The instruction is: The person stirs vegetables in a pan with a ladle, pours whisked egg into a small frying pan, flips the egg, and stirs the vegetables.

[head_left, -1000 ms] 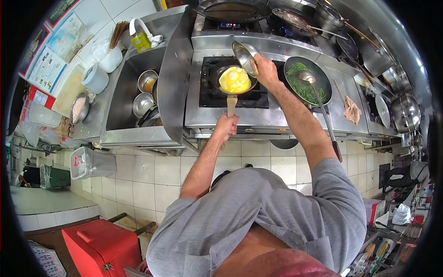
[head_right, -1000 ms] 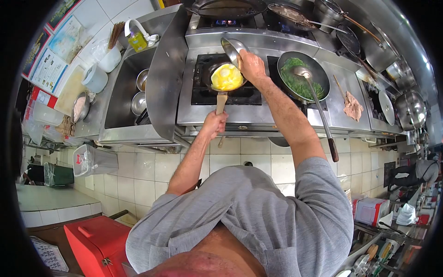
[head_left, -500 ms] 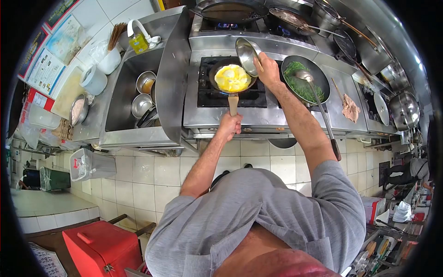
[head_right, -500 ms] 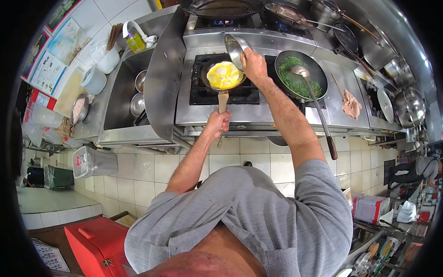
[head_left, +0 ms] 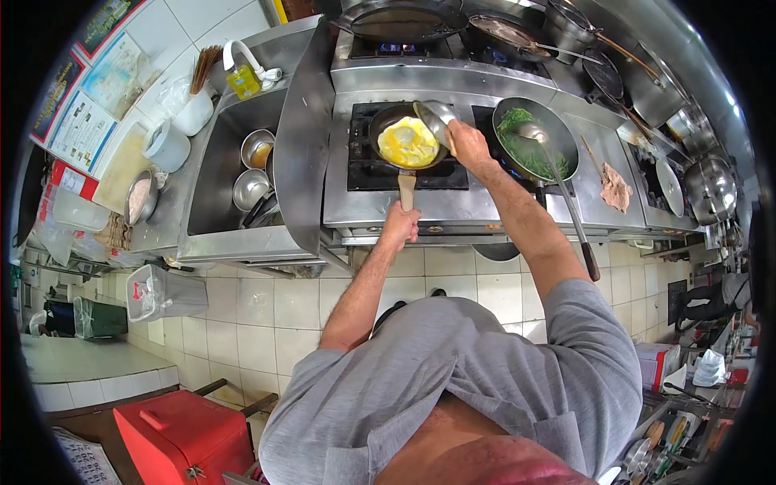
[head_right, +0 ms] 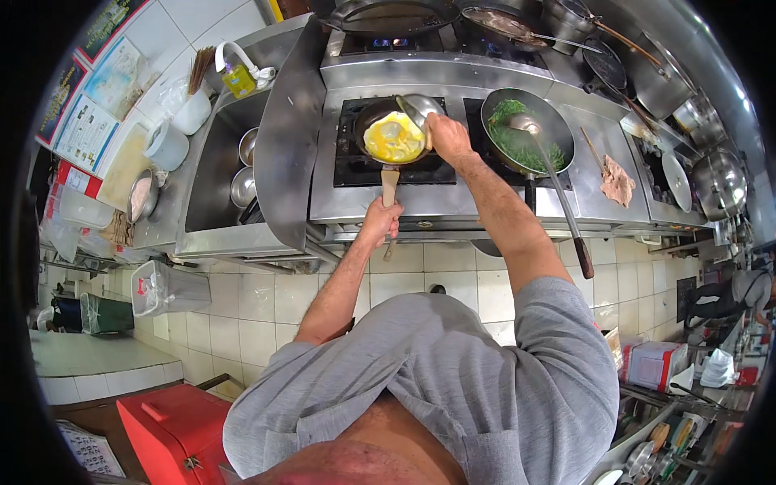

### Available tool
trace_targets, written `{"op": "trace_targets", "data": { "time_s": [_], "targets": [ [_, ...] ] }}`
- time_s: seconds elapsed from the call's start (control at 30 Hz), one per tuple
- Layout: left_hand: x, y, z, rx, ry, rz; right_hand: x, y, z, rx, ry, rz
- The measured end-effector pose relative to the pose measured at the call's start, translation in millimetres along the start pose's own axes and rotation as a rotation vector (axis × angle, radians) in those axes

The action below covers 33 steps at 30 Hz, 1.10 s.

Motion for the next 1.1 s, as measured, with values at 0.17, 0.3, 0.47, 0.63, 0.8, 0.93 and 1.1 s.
{"op": "trace_targets", "data": {
  "time_s": [0.17,0.3,0.47,0.63,0.8,0.93,1.1],
  "targets": [
    [0,1,0,-0.014,0.075,-0.045,3,0,0,0.059,-0.081,0.092],
    [4,-1,0,-0.002,0.105,-0.058,7,-10,0,0.062,-0.104,0.137],
    [5,3,-1,-0.013,0.165,-0.079,14,-23,-1,0.099,-0.157,0.311],
    [2,4,-11,0.055,0.171,-0.102,-47,-70,-27,0.250,-0.841,0.463],
    [4,6,-20,-0.006,0.150,-0.101,-193,-114,-42,-0.048,-1.427,0.338],
    [6,24,-23,0.016,0.082,-0.005,-291,-140,1,-0.497,-1.331,0.320],
    [-9,60,-48,0.042,0.105,0.079,-330,-174,68,-0.467,-1.258,0.484]
  ]
}}
Point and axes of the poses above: each hand's wrist, its own y-axis away from the middle knuckle, its own z-axis out of the palm, x = y × z, the point moved 2 cm from there along -y, towards the middle knuckle, and after that the axes turned 3 degrees about -x, right-handed, at the moved point
